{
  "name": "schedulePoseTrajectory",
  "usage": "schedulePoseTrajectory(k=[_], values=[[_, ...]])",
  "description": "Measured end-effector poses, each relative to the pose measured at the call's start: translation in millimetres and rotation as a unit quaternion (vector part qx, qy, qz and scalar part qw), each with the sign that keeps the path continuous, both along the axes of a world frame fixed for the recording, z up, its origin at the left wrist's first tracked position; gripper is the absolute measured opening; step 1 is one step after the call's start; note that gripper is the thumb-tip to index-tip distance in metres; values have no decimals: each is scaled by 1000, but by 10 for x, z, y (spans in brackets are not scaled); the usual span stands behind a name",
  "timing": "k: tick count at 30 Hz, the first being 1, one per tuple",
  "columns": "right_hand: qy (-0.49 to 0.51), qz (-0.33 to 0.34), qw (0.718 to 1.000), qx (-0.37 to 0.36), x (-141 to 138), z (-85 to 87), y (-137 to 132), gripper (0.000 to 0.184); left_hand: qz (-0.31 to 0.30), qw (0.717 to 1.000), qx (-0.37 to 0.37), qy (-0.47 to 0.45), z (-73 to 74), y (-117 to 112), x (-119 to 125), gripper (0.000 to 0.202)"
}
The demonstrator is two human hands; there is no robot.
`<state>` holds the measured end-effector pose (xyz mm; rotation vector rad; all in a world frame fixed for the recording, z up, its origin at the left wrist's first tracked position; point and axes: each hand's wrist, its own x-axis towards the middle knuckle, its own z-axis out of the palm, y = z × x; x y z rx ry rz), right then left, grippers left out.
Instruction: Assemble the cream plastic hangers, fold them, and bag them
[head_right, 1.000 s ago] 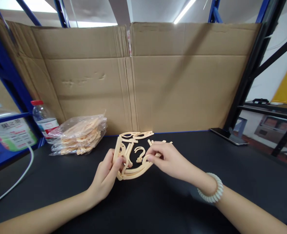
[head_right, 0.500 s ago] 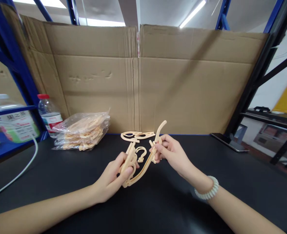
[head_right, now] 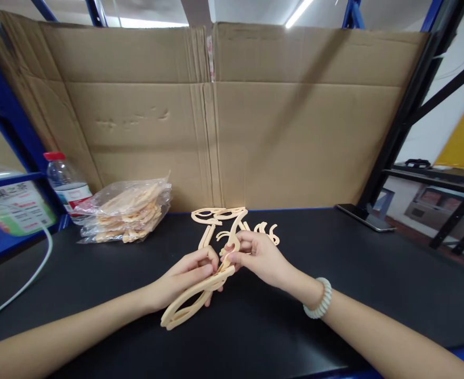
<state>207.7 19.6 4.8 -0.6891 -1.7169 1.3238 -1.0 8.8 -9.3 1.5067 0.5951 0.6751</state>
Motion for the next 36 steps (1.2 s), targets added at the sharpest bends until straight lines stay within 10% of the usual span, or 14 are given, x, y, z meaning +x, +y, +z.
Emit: schedulePoseTrajectory(k=[22, 36], values=[[-18, -26, 996, 84, -9, -111, 8, 19, -5, 999, -20, 45, 25, 83, 3, 37], [-141, -39, 908, 394, -12, -28, -97, 18, -24, 963, 191, 191, 89, 29, -23, 43]])
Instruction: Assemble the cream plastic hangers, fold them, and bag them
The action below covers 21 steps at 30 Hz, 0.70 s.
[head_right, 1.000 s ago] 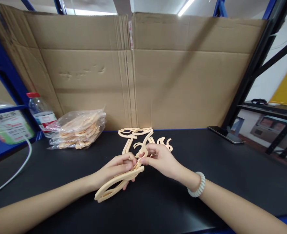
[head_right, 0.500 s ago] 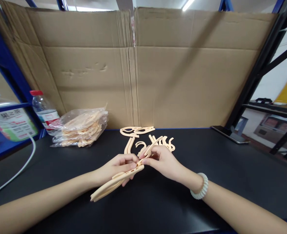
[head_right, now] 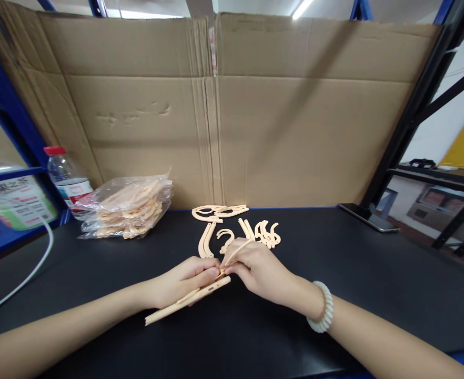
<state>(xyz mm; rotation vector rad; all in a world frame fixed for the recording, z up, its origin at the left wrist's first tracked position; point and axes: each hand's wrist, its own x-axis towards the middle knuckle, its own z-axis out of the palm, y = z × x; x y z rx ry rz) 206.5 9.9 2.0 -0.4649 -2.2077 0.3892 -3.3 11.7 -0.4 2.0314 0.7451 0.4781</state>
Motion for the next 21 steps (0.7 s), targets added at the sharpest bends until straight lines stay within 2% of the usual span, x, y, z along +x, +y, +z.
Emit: schedulePoseTrajectory(k=[6, 10, 21], values=[[-82, -22, 993, 80, 25, 15, -46, 28, 6, 999, 35, 38, 36, -22, 20, 40], [-99, -13, 985, 138, 37, 6, -42, 30, -2, 998, 52, 43, 37, -30, 26, 38], [-86, 20, 984, 155, 68, -50, -23, 28, -4, 992, 120, 47, -27, -28, -6, 38]])
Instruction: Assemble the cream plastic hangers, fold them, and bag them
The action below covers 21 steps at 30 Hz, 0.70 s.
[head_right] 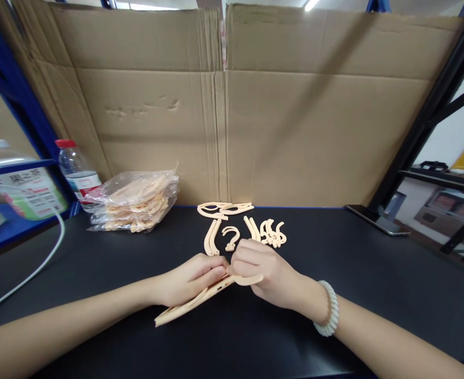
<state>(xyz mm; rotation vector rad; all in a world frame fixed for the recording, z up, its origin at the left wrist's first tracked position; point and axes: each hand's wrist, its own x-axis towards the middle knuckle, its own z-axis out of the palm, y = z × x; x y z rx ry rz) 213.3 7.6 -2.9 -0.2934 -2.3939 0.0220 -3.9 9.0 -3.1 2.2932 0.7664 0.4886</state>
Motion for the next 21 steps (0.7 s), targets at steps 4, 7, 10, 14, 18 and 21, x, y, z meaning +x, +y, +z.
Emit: schedulePoseTrajectory(k=[4, 7, 10, 14, 18, 21], values=[[-9, -2, 1000, 12, -3, 8, 1, 29, -5, 1000, 22, 0, -5, 3, -3, 39], [-11, 0, 1000, 18, 0, 15, 3, 29, -9, 999, 29, -9, 9, 0, 3, 39], [-1, 2, 1000, 20, 5, 8, 12, 27, -10, 1000, 29, -5, 26, -3, 9, 39], [19, 3, 1000, 10, 7, -13, 27, 25, -6, 1000, 25, -10, 32, 2, 6, 40], [41, 6, 999, 18, -5, 12, 11, 21, -25, 996, -56, -60, -4, 32, -15, 45], [92, 2, 995, -36, 4, 83, 32, 21, -25, 981, -166, -96, -52, 61, -20, 46]])
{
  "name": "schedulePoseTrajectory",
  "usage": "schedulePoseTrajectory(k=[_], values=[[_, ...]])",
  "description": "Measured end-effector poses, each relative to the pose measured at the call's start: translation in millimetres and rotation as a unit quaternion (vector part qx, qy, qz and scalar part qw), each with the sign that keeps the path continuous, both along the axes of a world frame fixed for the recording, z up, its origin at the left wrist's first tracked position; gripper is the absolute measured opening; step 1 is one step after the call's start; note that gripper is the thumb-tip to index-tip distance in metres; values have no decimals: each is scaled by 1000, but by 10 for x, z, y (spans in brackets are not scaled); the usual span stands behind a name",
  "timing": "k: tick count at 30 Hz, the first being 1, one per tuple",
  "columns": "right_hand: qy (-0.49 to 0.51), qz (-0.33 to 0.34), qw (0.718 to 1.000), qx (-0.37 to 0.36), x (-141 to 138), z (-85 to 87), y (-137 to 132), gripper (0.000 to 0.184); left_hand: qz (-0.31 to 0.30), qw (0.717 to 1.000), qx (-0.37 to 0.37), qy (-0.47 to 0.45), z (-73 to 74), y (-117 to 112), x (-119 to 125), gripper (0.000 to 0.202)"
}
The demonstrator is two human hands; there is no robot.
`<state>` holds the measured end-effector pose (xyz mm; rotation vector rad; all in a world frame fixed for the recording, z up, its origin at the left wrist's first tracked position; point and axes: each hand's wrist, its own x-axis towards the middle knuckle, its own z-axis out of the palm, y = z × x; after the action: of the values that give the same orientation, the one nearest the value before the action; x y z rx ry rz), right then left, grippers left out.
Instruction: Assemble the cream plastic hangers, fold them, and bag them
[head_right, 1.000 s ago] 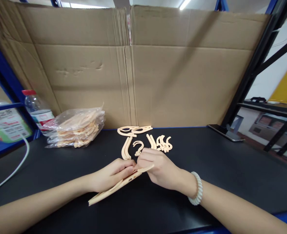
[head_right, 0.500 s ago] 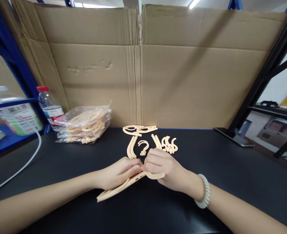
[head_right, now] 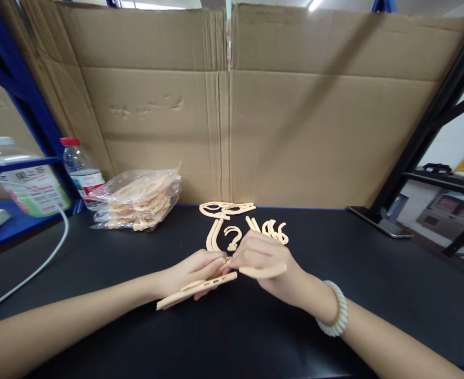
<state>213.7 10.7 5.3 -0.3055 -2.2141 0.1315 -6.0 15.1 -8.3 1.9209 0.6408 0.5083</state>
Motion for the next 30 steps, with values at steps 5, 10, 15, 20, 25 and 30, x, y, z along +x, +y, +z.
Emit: schedulePoseTrajectory(k=[5, 10, 15, 20, 25, 30], values=[[82, -127, 980, -126, 213, 138, 265, 15, 48, 988, -110, -101, -58, 52, 28, 45], [-19, -196, 932, -303, 563, 111, 597, 14, 29, 968, -189, -165, -52, 116, 30, 45], [-63, -283, 887, -360, 655, -37, 712, 34, 49, 952, -212, -215, -20, 140, 20, 42], [-136, -355, 872, -308, 621, -81, 701, 22, 104, 943, -230, -217, 15, 133, 29, 25], [-157, -372, 891, -206, 625, -41, 668, 17, 147, 930, -246, -232, 8, 151, 28, 17], [-177, -321, 916, -162, 576, -191, 671, 27, 152, 926, -252, -235, 1, 159, 29, 14]])
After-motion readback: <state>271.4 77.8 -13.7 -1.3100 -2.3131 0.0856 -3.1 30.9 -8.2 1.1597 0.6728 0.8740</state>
